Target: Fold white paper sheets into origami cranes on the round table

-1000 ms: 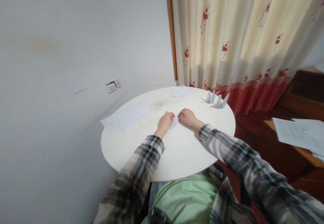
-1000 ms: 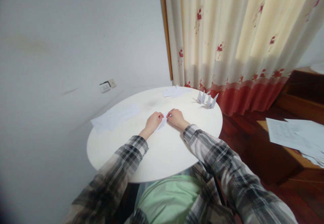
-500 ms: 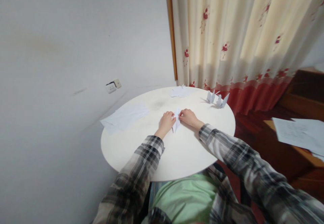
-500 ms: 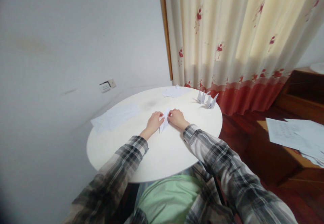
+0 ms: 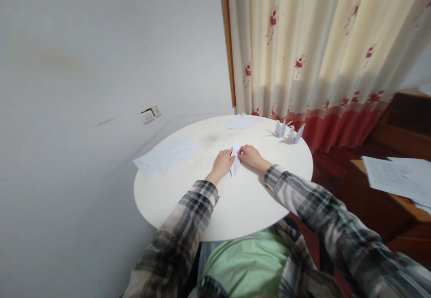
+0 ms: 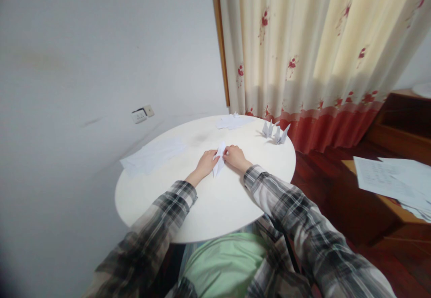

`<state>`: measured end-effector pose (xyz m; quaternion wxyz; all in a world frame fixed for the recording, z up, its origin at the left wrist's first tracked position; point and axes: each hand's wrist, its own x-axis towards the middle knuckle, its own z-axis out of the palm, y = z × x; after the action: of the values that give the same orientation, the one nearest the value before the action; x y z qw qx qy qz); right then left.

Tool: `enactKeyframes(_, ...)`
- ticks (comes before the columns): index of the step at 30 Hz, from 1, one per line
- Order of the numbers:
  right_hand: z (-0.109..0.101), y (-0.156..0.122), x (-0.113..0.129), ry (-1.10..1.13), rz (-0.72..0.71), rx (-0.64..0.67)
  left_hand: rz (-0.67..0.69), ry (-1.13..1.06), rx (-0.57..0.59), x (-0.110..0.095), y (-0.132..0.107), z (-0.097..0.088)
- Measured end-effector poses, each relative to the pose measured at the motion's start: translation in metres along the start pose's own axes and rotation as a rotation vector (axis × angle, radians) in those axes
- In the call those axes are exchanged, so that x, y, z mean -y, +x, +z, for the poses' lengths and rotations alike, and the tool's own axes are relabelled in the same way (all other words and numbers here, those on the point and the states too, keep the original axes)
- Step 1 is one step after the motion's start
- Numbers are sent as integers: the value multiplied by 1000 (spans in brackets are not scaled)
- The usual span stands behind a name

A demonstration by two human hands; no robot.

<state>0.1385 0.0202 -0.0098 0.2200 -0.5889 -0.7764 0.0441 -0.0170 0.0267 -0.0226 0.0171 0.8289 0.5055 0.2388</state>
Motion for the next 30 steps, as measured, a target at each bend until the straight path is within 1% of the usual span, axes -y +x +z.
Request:
enactKeyframes(2, 0, 0, 0, 3, -6, -5, -2, -39, -12, 0, 1, 1)
enactKeyframes(6, 2, 0, -1, 10, -19, -19, -51, -170, -52, 2, 2, 5)
enactKeyframes(9, 4, 2, -3, 14, -32, -19, -51, -247, -65, 2, 2, 7)
enactKeyframes(16, 3, 2, -3, 5, -41, 5, -106, -275, -103, -2, 1, 1)
enactKeyframes(20, 4, 3, -4, 16, -51, 3, -103, -298, -118, -2, 0, 1)
enactKeyframes(25, 6, 4, -5, 72, -56, -14, -87, -335, -125, 1, 1, 3)
enactKeyframes(30, 8, 4, -5, 176, -53, -45, -90, -359, -125, -1, 1, 2)
